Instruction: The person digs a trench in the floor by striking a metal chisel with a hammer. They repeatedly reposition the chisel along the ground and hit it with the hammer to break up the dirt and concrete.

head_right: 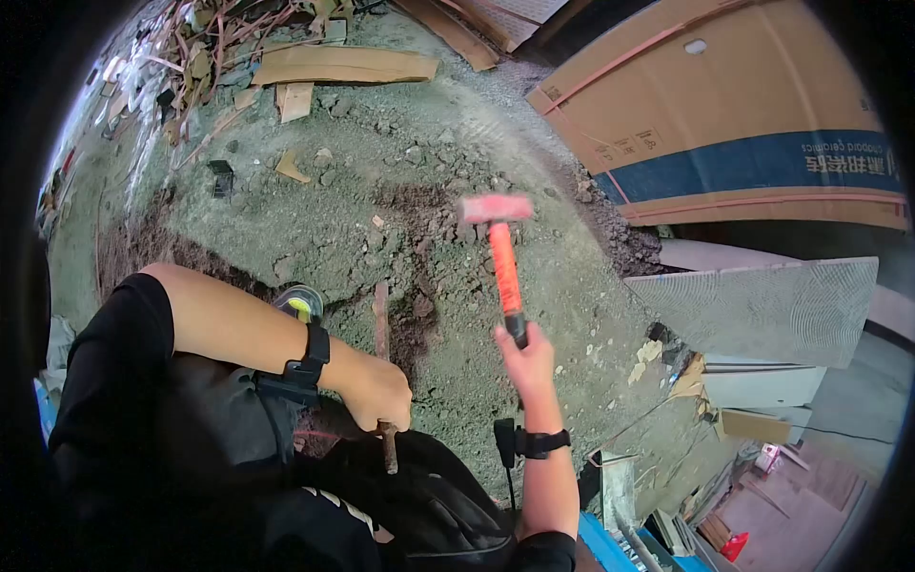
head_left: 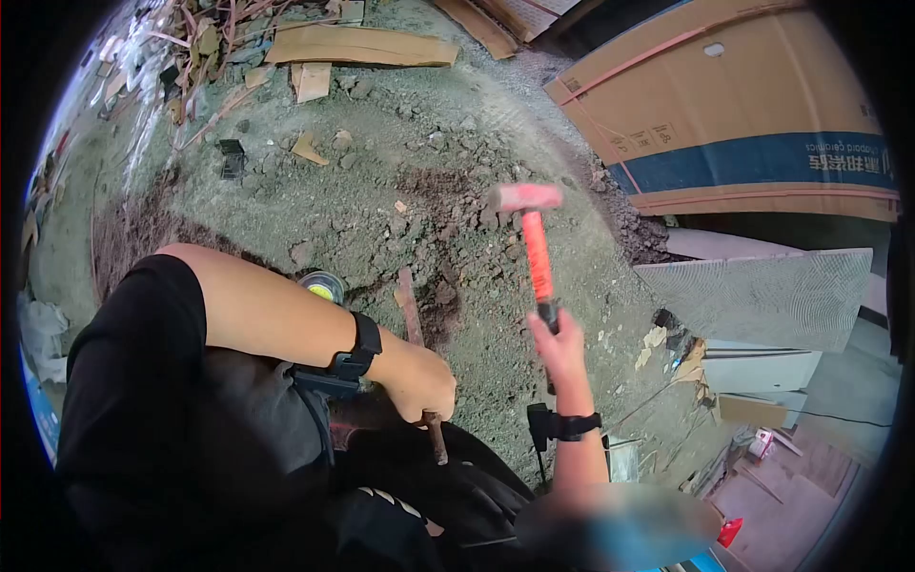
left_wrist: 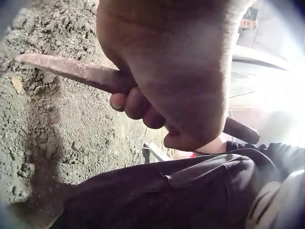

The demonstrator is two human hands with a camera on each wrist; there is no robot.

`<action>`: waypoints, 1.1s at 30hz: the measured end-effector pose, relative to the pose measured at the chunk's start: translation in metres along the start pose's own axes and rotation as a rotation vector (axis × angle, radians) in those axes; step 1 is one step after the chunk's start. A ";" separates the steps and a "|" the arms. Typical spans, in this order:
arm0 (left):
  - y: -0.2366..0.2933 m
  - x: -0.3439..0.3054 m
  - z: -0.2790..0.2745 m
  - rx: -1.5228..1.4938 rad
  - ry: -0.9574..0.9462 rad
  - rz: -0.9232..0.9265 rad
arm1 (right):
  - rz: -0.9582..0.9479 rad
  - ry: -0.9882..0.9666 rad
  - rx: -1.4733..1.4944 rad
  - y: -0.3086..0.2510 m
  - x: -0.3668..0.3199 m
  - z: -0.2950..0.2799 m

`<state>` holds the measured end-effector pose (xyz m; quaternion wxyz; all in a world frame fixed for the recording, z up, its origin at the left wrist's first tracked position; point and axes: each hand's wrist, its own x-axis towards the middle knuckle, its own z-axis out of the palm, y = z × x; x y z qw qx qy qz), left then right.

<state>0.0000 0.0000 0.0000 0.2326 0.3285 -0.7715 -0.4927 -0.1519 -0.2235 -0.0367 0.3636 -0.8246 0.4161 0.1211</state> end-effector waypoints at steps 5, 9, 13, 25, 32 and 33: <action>-0.004 -0.009 -0.001 -0.050 -0.004 -0.033 | -0.154 0.194 0.414 -0.083 0.039 -0.014; 0.000 -0.008 -0.006 -0.042 0.026 -0.019 | -0.144 0.345 0.116 -0.041 0.097 0.049; -0.002 -0.007 -0.003 -0.003 0.014 0.028 | 0.332 -0.085 0.343 -0.007 0.104 0.101; -0.003 -0.007 0.001 -0.054 -0.035 0.029 | 0.054 0.253 0.147 -0.028 0.077 0.027; 0.001 -0.009 -0.002 -0.051 -0.114 -0.001 | -0.244 0.259 0.237 -0.145 0.062 -0.027; 0.002 -0.009 -0.002 -0.039 -0.115 -0.008 | -0.245 0.263 0.243 -0.148 0.065 -0.020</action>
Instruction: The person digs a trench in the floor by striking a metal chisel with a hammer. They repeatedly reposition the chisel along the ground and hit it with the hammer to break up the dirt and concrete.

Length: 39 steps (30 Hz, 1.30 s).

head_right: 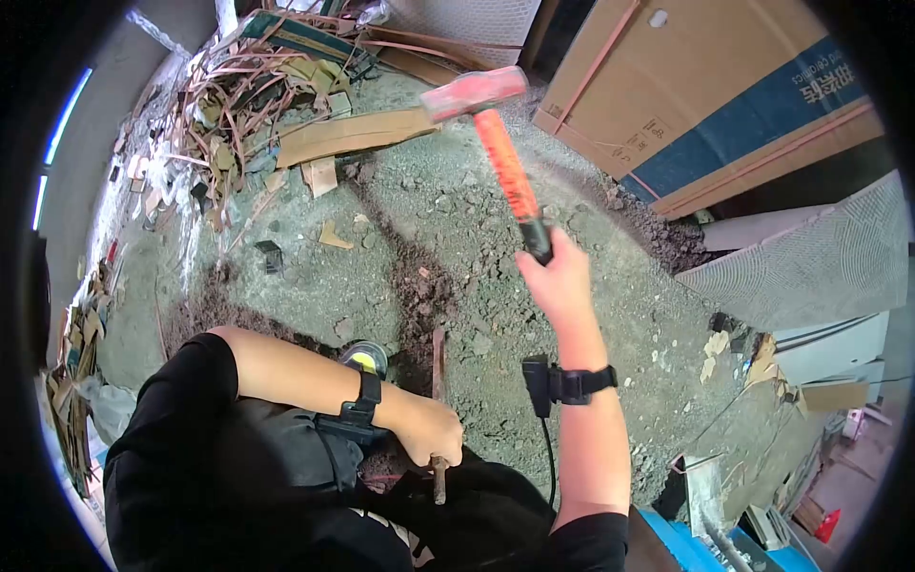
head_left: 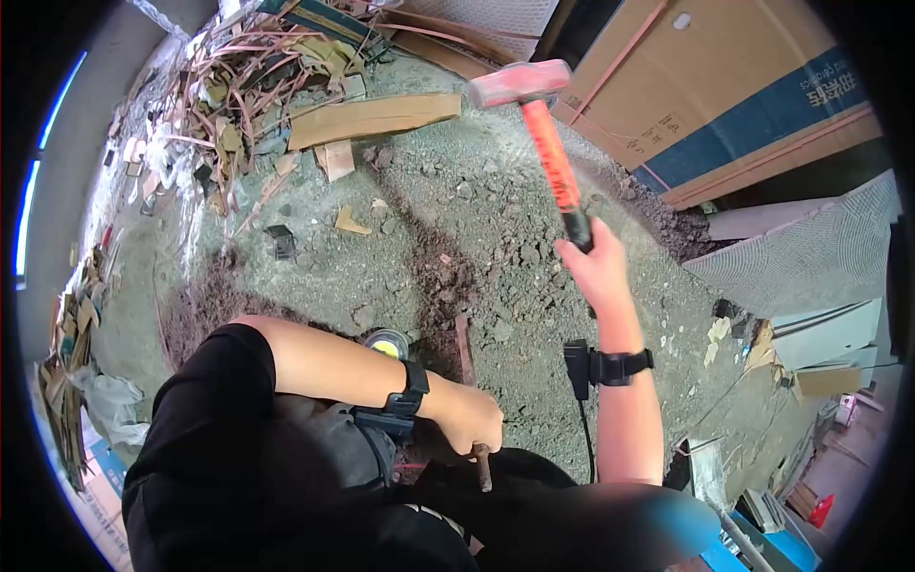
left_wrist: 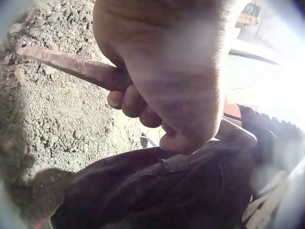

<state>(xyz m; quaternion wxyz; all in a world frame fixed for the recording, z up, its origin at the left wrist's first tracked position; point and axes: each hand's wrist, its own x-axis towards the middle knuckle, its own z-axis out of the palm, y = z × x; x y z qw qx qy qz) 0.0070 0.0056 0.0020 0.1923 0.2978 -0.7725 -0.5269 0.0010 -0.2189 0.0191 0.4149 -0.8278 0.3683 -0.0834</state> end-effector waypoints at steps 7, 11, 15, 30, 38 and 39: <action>-0.005 -0.009 0.004 0.046 0.032 -0.003 | 0.218 -0.487 -0.583 0.054 0.000 0.076; -0.001 -0.012 0.003 0.050 0.042 0.018 | 0.222 -0.566 -0.617 0.061 -0.005 0.081; 0.002 -0.012 0.000 0.011 0.033 0.004 | 0.254 -0.547 -0.520 0.060 -0.035 0.051; 0.001 0.006 -0.006 0.011 0.366 -0.086 | 0.359 -0.567 -0.494 0.248 -0.132 -0.022; -0.053 -0.036 -0.008 0.262 0.169 -0.654 | 0.334 -0.528 -0.398 0.253 -0.123 -0.005; -0.059 -0.040 -0.008 0.293 0.213 -0.597 | 0.255 -0.525 -0.365 0.251 -0.121 0.002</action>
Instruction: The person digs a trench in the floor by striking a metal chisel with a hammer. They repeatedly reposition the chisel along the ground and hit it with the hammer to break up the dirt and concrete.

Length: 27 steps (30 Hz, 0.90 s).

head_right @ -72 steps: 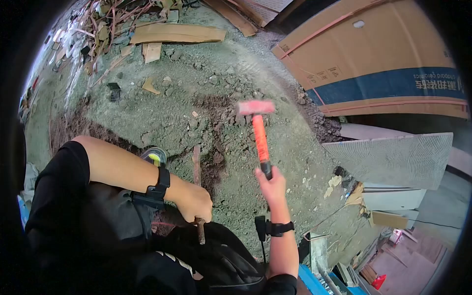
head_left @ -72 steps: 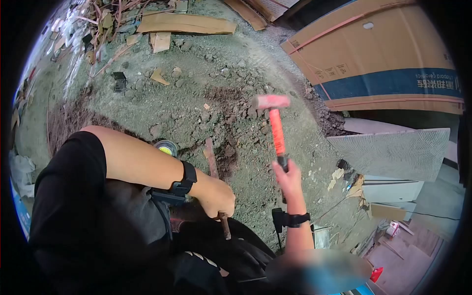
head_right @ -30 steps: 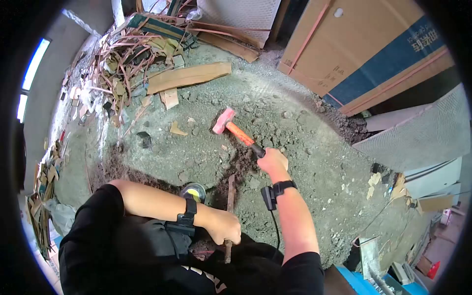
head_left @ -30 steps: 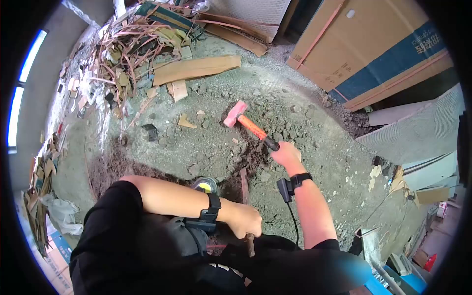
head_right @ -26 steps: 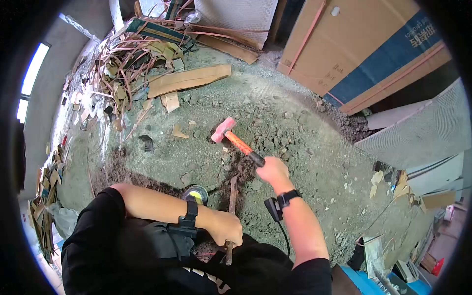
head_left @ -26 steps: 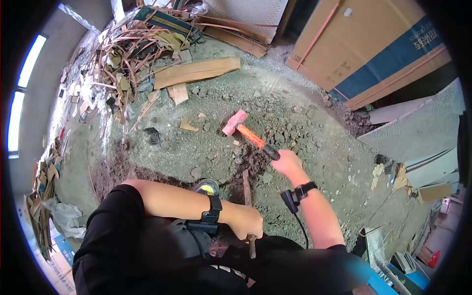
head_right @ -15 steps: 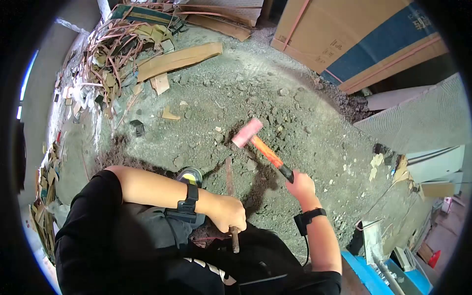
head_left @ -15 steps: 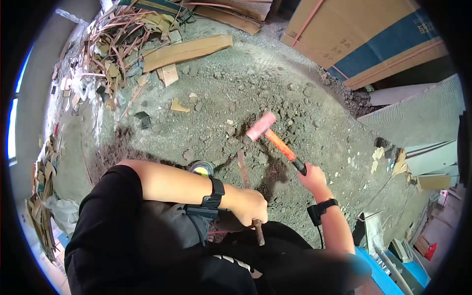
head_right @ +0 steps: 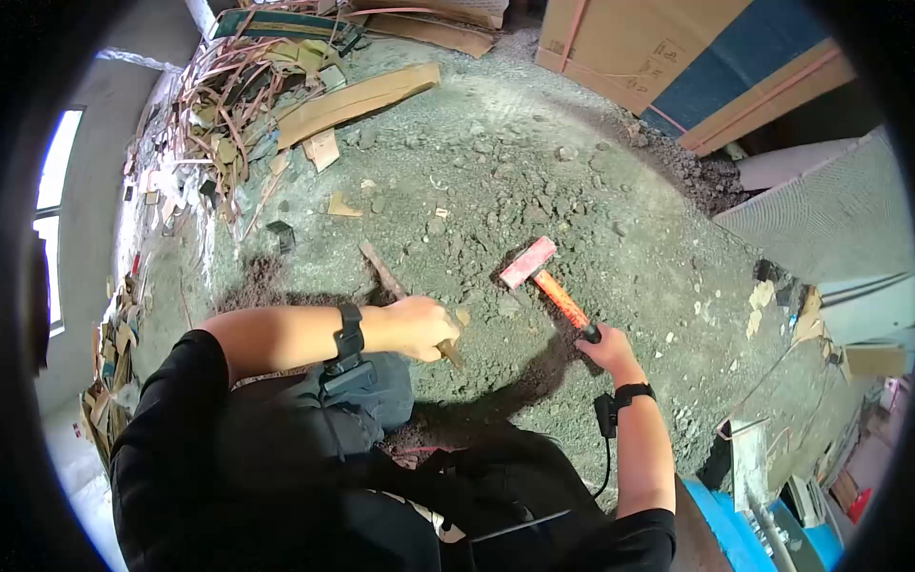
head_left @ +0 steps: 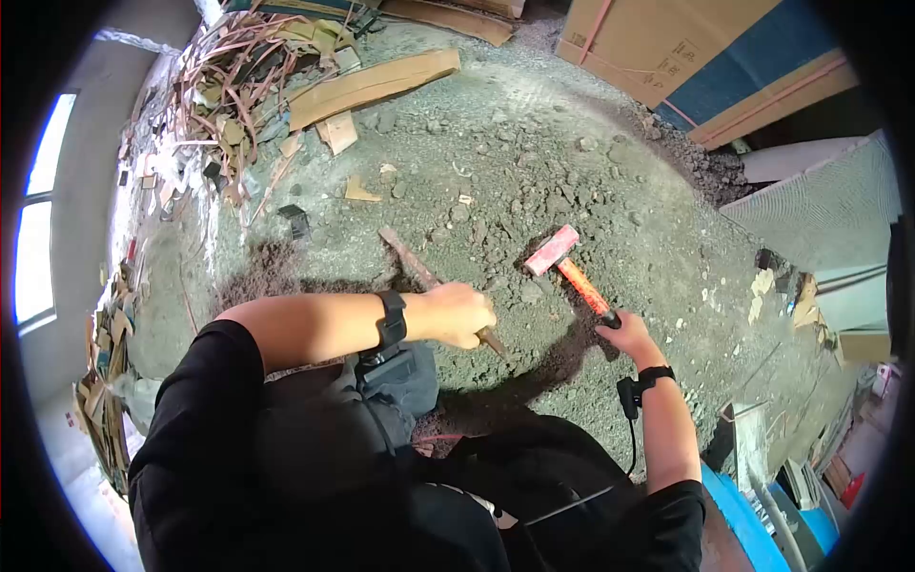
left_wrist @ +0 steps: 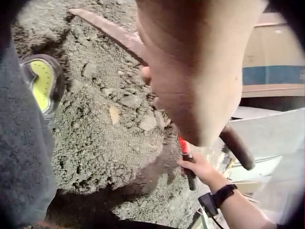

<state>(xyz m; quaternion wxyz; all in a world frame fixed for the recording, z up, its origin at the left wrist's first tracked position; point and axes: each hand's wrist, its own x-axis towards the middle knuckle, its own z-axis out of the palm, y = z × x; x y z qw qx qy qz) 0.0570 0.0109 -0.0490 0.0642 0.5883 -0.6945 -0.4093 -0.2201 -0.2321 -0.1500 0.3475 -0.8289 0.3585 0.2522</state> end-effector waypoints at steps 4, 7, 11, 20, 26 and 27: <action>-0.014 0.002 0.005 -0.014 0.062 0.047 | -0.003 0.007 -0.016 -0.028 0.015 0.014; -0.013 0.000 -0.005 -0.120 0.283 0.236 | 0.070 0.113 -0.128 -0.064 0.002 0.003; -0.008 0.013 -0.025 -0.032 0.111 0.264 | 0.048 0.135 -0.191 -0.049 0.012 0.001; -0.018 0.006 -0.034 -0.161 0.557 0.219 | 0.012 0.158 -0.225 -0.041 0.019 -0.001; -0.008 0.000 -0.028 -0.153 0.296 -0.062 | 0.022 0.155 -0.247 -0.051 0.016 -0.008; -0.008 -0.003 -0.024 -0.186 0.192 -0.190 | -0.004 0.182 -0.240 -0.050 0.014 -0.006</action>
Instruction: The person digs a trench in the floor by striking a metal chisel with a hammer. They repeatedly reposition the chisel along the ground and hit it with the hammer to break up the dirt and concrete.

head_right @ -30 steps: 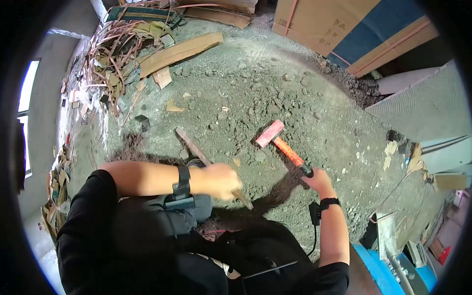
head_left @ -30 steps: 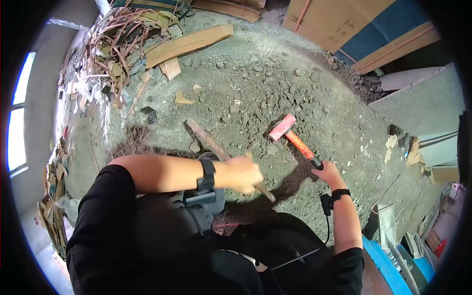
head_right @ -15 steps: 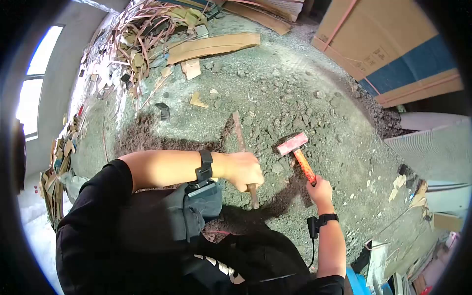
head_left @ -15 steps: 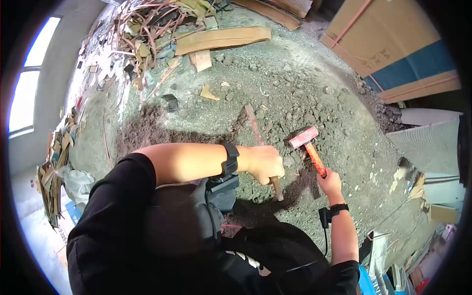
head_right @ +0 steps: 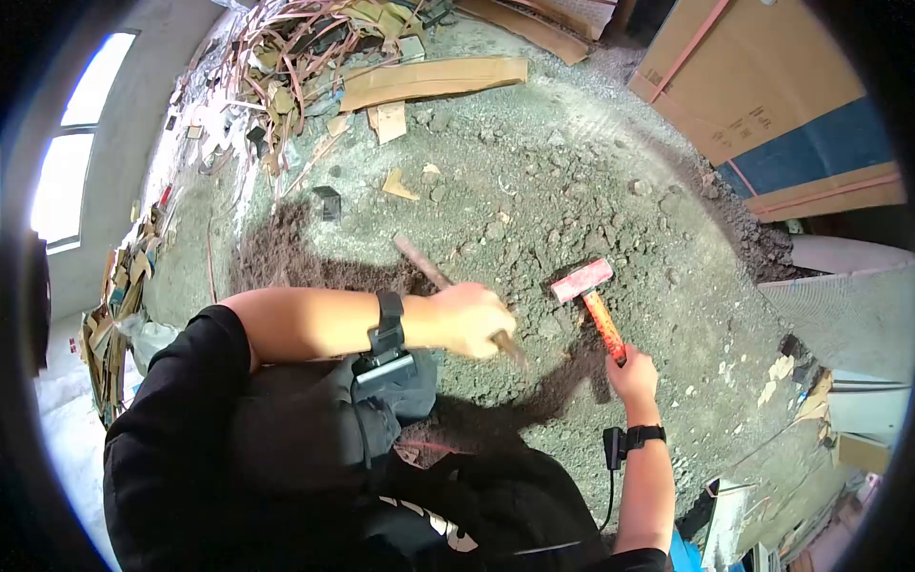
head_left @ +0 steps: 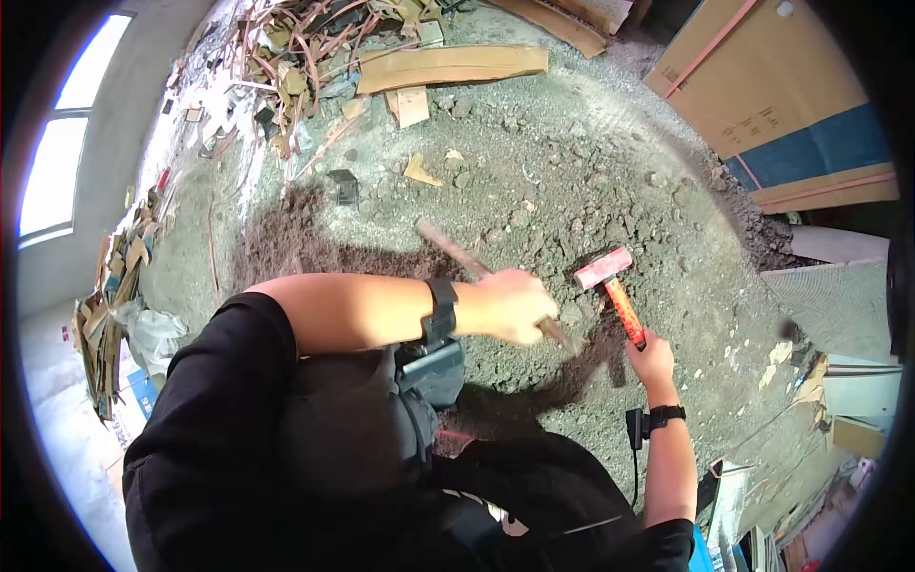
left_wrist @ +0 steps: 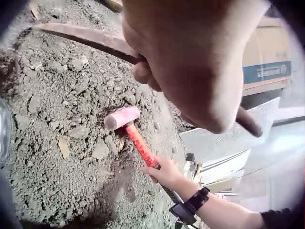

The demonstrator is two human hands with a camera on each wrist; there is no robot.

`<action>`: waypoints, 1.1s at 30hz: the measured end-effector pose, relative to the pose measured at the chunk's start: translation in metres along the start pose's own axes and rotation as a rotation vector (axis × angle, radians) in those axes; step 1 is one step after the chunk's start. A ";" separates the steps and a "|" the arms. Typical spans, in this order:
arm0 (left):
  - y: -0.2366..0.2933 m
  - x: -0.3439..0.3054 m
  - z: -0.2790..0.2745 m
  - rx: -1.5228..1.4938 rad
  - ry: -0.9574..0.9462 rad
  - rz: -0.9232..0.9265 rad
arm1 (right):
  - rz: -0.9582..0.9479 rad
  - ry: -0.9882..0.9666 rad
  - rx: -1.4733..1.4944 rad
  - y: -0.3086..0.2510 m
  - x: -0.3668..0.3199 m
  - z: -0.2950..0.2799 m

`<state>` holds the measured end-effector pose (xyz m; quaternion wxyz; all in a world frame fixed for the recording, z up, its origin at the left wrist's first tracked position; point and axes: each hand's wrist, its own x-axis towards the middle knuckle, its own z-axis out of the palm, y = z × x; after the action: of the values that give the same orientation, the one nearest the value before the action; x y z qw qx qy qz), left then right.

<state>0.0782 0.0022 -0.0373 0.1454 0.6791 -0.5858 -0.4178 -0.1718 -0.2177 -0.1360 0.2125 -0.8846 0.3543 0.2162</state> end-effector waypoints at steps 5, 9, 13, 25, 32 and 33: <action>-0.022 -0.009 0.026 -0.035 0.109 0.249 | 0.016 -0.008 0.026 0.001 0.003 0.004; 0.006 0.004 0.024 -0.014 -0.010 0.654 | -0.032 -0.016 0.052 0.014 0.010 0.014; 0.008 0.025 0.020 0.185 -0.062 0.686 | -0.032 -0.027 0.044 0.013 0.009 0.013; -0.043 -0.013 0.036 0.311 -0.267 0.272 | -0.028 -0.065 0.059 0.009 0.005 0.007; -0.071 -0.005 0.026 0.346 -0.073 0.135 | -0.029 -0.081 0.064 0.009 0.007 0.006; -0.064 0.000 0.023 0.352 -0.084 0.059 | -0.060 -0.039 0.075 0.012 0.007 0.009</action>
<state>0.1046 0.0260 -0.0954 0.0120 0.6587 -0.6750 -0.3322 -0.1778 -0.2243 -0.1500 0.2589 -0.8819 0.3312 0.2133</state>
